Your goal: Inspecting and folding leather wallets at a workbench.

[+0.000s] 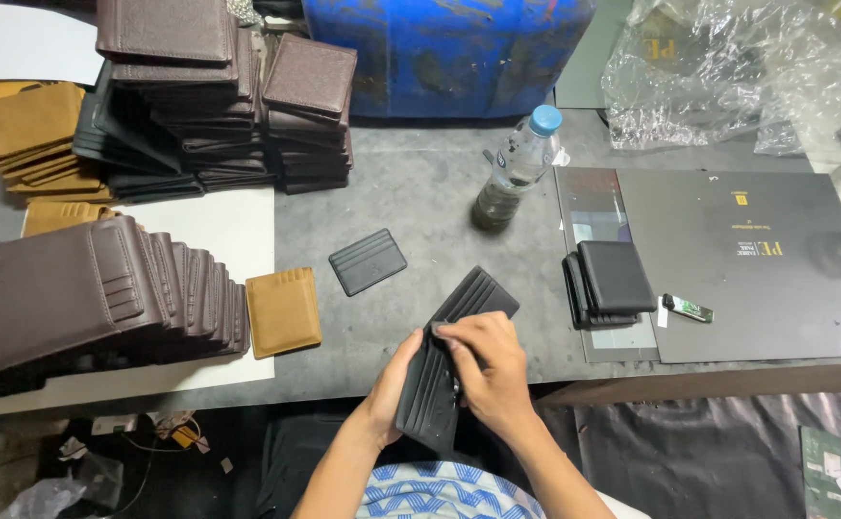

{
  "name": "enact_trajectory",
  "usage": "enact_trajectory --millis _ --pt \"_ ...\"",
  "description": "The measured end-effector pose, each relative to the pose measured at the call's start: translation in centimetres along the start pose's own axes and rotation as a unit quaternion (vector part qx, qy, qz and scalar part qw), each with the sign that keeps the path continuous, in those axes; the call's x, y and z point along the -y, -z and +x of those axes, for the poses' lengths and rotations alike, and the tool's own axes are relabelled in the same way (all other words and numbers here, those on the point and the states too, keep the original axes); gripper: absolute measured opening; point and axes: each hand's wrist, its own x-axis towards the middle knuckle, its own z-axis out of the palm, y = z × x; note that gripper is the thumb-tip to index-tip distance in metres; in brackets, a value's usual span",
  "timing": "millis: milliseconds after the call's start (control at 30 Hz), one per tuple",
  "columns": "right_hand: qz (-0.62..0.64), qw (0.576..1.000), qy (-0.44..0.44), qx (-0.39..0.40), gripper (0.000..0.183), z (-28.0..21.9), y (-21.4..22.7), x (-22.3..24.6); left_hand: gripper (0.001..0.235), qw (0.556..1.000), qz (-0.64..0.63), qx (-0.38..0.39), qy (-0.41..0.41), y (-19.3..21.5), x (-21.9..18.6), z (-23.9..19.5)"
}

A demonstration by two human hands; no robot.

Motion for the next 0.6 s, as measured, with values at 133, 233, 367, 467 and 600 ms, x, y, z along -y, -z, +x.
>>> enact_trajectory --millis 133,233,367,467,600 --pt "-0.087 0.987 0.117 0.074 0.025 -1.1 0.0 -1.9 0.063 0.999 0.026 -0.023 -0.033 -1.2 -1.0 -0.9" --pt "-0.150 0.966 0.152 0.146 0.028 -1.7 1.6 -2.1 0.069 0.998 0.053 -0.009 -0.025 0.6 -0.9 -0.4" --pt "-0.199 0.959 0.107 0.173 0.029 -2.2 3.7 -3.0 0.071 0.999 -0.008 -0.021 -0.043 2.2 -2.3 0.1" --pt "-0.089 0.993 -0.002 0.073 0.017 -1.3 4.6 -1.5 0.071 0.999 -0.031 -0.018 -0.009 1.5 -3.6 -1.0" --pt "-0.082 0.994 -0.007 -0.068 0.016 -0.1 3.8 -0.8 0.067 0.999 0.017 -0.021 0.041 1.2 -3.6 -0.7"
